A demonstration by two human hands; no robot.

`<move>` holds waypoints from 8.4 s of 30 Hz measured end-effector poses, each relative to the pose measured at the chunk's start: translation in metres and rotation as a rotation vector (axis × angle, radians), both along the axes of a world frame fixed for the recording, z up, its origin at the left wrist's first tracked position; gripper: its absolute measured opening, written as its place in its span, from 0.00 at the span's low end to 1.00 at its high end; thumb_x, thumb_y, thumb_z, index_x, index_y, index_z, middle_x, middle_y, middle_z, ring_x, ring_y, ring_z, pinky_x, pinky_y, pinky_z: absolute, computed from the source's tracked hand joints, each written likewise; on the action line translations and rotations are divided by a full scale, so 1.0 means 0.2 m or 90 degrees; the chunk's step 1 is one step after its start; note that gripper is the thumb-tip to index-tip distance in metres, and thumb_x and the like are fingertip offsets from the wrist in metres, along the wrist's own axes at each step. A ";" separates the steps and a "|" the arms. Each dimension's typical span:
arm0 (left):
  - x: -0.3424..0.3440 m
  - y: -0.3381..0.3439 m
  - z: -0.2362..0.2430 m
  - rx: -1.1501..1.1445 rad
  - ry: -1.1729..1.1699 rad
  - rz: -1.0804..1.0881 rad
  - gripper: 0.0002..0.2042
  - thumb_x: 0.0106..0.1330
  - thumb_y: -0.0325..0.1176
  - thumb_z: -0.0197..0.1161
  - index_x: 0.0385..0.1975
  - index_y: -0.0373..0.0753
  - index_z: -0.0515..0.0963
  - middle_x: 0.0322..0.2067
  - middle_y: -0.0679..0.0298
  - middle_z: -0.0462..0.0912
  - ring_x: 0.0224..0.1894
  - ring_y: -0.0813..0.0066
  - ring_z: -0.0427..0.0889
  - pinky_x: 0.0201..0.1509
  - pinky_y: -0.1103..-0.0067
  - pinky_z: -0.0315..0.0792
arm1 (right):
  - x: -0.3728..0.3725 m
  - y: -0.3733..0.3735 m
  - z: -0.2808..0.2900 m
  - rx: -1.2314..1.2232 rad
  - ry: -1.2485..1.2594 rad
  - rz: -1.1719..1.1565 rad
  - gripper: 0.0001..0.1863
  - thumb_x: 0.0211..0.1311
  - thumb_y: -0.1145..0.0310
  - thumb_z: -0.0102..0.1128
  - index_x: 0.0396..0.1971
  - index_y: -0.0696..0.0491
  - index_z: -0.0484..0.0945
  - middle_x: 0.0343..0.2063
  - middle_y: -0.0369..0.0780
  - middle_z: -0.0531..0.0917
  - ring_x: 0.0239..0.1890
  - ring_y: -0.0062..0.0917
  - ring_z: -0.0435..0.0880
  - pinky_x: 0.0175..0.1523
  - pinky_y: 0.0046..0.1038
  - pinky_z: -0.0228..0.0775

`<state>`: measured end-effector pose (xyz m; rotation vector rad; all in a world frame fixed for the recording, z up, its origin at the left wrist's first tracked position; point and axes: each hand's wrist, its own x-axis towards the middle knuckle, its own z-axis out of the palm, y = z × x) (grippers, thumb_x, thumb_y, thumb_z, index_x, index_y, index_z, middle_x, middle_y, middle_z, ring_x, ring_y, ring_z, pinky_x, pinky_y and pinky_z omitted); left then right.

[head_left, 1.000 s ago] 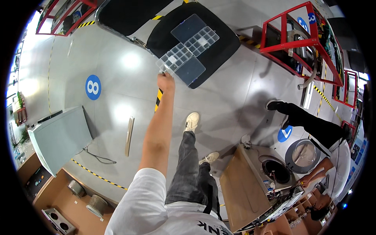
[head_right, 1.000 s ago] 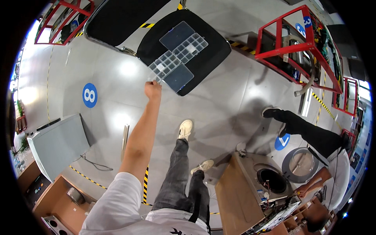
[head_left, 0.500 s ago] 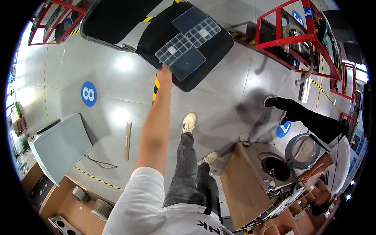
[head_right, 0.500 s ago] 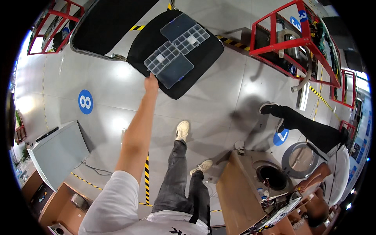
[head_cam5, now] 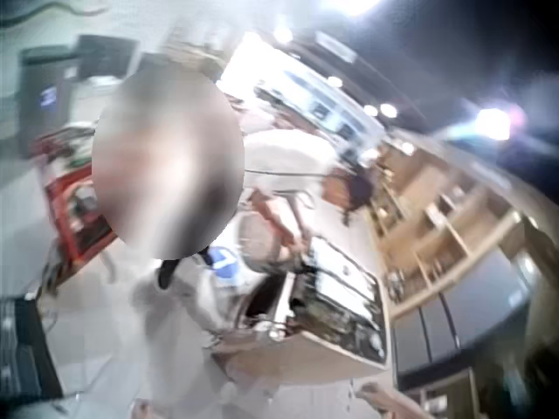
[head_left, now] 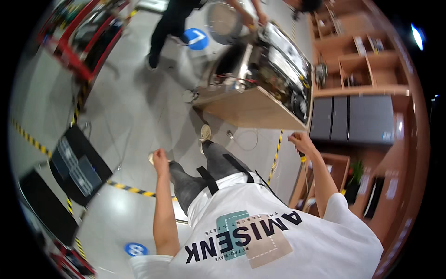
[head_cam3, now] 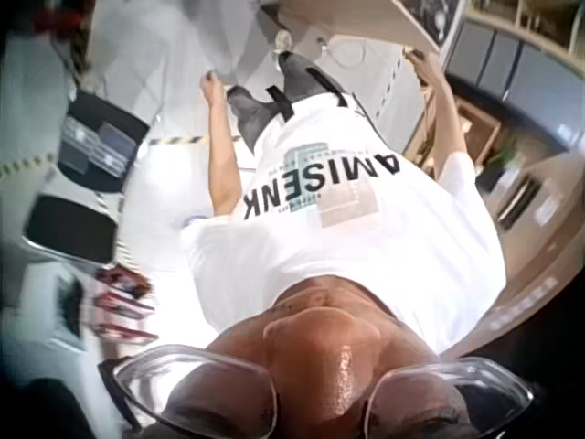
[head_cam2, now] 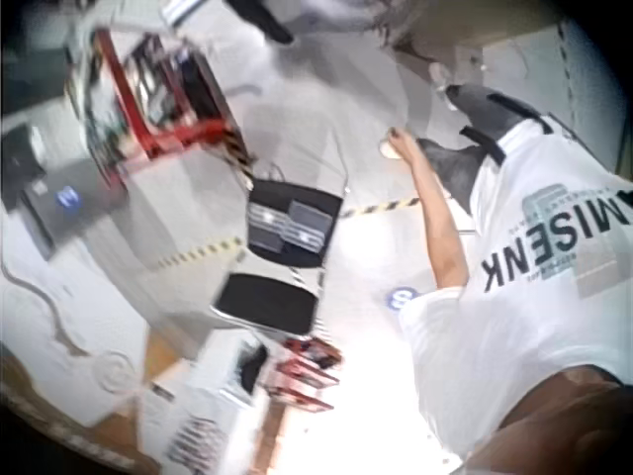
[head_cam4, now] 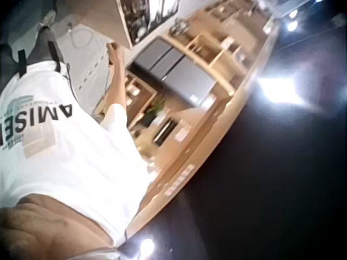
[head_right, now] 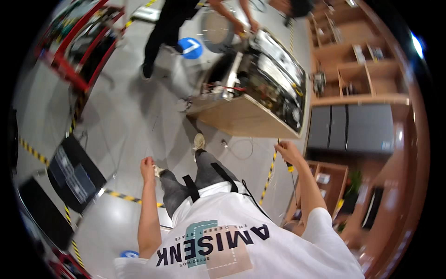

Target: The person unscrews a component from inside an appliance with a screwdriver, removes the part, and handles it while a second person assists with the repair.

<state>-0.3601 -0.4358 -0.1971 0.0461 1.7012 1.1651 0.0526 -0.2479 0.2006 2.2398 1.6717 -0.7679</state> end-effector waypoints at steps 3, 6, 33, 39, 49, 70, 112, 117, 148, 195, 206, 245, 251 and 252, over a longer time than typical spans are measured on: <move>0.20 0.41 0.53 0.128 0.031 -0.210 0.13 0.72 0.39 0.58 0.44 0.34 0.77 0.35 0.66 0.80 0.38 0.78 0.76 0.44 0.80 0.71 | 0.27 -0.01 -0.08 0.018 0.059 -0.130 0.21 0.68 0.53 0.57 0.33 0.59 0.83 0.15 0.36 0.75 0.16 0.20 0.72 0.23 0.29 0.67; 0.48 0.81 0.90 0.297 0.144 -0.373 0.13 0.73 0.38 0.58 0.43 0.33 0.78 0.38 0.62 0.80 0.40 0.74 0.79 0.43 0.79 0.73 | 0.51 0.11 -0.21 0.069 0.091 -0.133 0.17 0.67 0.58 0.60 0.35 0.59 0.84 0.15 0.36 0.75 0.16 0.20 0.75 0.22 0.29 0.69; 2.02 2.22 0.67 -0.435 -0.036 -1.047 0.21 0.62 0.50 0.66 0.22 0.35 0.80 0.18 0.61 0.80 0.19 0.72 0.81 0.20 0.77 0.68 | 0.84 1.11 -0.80 -0.211 0.265 0.078 0.15 0.62 0.61 0.62 0.41 0.57 0.85 0.38 0.51 0.86 0.46 0.44 0.84 0.51 0.40 0.74; 1.92 2.25 0.74 -0.477 -0.245 -0.804 0.14 0.65 0.46 0.66 0.34 0.40 0.81 0.26 0.67 0.84 0.24 0.78 0.84 0.21 0.84 0.70 | 0.95 1.06 -0.78 -0.129 0.336 -0.005 0.15 0.62 0.62 0.62 0.40 0.59 0.84 0.34 0.51 0.86 0.42 0.45 0.84 0.50 0.40 0.73; 1.75 2.38 0.99 -0.446 -0.277 -0.701 0.16 0.65 0.45 0.66 0.24 0.39 0.74 0.15 0.71 0.66 0.15 0.83 0.62 0.17 0.82 0.50 | 0.98 1.01 -0.65 -0.157 0.413 -0.072 0.15 0.65 0.63 0.61 0.40 0.60 0.83 0.36 0.51 0.85 0.43 0.45 0.84 0.51 0.39 0.73; 1.62 1.78 1.49 -0.206 -0.248 -0.666 0.16 0.67 0.32 0.67 0.50 0.32 0.74 0.44 0.61 0.82 0.47 0.75 0.80 0.57 0.76 0.72 | 0.87 0.89 -0.59 -0.235 0.617 -0.149 0.15 0.64 0.61 0.60 0.32 0.60 0.80 0.28 0.49 0.83 0.36 0.46 0.82 0.43 0.40 0.70; 1.60 1.38 1.34 -0.085 -0.513 -0.323 0.19 0.76 0.40 0.51 0.56 0.30 0.70 0.44 0.54 0.81 0.49 0.66 0.80 0.60 0.70 0.70 | 0.61 0.66 -0.69 0.018 0.664 -0.237 0.06 0.61 0.71 0.64 0.33 0.58 0.80 0.24 0.39 0.81 0.25 0.26 0.81 0.34 0.27 0.73; 1.56 1.36 1.27 -0.070 -0.549 -0.299 0.22 0.77 0.43 0.45 0.56 0.29 0.70 0.42 0.54 0.80 0.44 0.67 0.79 0.52 0.71 0.72 | 0.59 0.70 -0.65 0.167 0.601 -0.048 0.08 0.59 0.74 0.65 0.38 0.57 0.82 0.34 0.40 0.81 0.30 0.33 0.83 0.38 0.29 0.74; 1.60 1.48 1.32 -0.080 -0.492 -0.322 0.21 0.78 0.48 0.45 0.53 0.34 0.71 0.37 0.62 0.76 0.39 0.75 0.73 0.44 0.76 0.69 | 0.55 0.77 -0.80 0.305 0.576 0.184 0.10 0.50 0.75 0.66 0.35 0.58 0.80 0.27 0.40 0.79 0.24 0.34 0.82 0.30 0.33 0.75; 1.76 1.54 1.41 -0.037 -0.124 -0.513 0.30 0.72 0.31 0.60 0.71 0.35 0.57 0.59 0.62 0.71 0.58 0.78 0.70 0.63 0.81 0.64 | 0.59 0.76 -0.84 0.273 0.623 0.066 0.08 0.49 0.74 0.67 0.31 0.57 0.79 0.28 0.40 0.80 0.25 0.35 0.82 0.29 0.33 0.74; 1.75 1.56 1.40 -0.079 -0.140 -0.487 0.28 0.73 0.34 0.58 0.70 0.36 0.60 0.48 0.64 0.77 0.44 0.81 0.76 0.46 0.83 0.71 | 0.57 0.77 -0.82 0.255 0.604 0.045 0.09 0.51 0.74 0.67 0.33 0.57 0.80 0.30 0.41 0.81 0.27 0.36 0.83 0.31 0.33 0.75; 1.73 1.60 1.39 -0.072 -0.140 -0.482 0.27 0.74 0.33 0.56 0.70 0.37 0.60 0.48 0.65 0.77 0.40 0.80 0.75 0.45 0.82 0.70 | 0.55 0.78 -0.83 0.289 0.612 0.014 0.07 0.56 0.74 0.65 0.34 0.58 0.81 0.30 0.42 0.81 0.28 0.37 0.83 0.33 0.33 0.76; 1.80 1.57 1.34 0.065 0.047 -0.576 0.28 0.72 0.30 0.58 0.70 0.35 0.59 0.54 0.61 0.76 0.49 0.81 0.75 0.50 0.84 0.70 | 0.61 0.85 -0.78 0.251 0.612 -0.061 0.06 0.59 0.74 0.63 0.35 0.58 0.82 0.30 0.43 0.82 0.30 0.38 0.83 0.37 0.35 0.75; 1.80 1.57 1.35 0.066 0.054 -0.581 0.28 0.72 0.30 0.58 0.70 0.34 0.59 0.55 0.60 0.76 0.49 0.80 0.75 0.49 0.84 0.71 | 0.62 0.86 -0.75 0.215 0.616 -0.076 0.06 0.59 0.73 0.63 0.35 0.58 0.82 0.30 0.43 0.82 0.30 0.39 0.83 0.37 0.36 0.75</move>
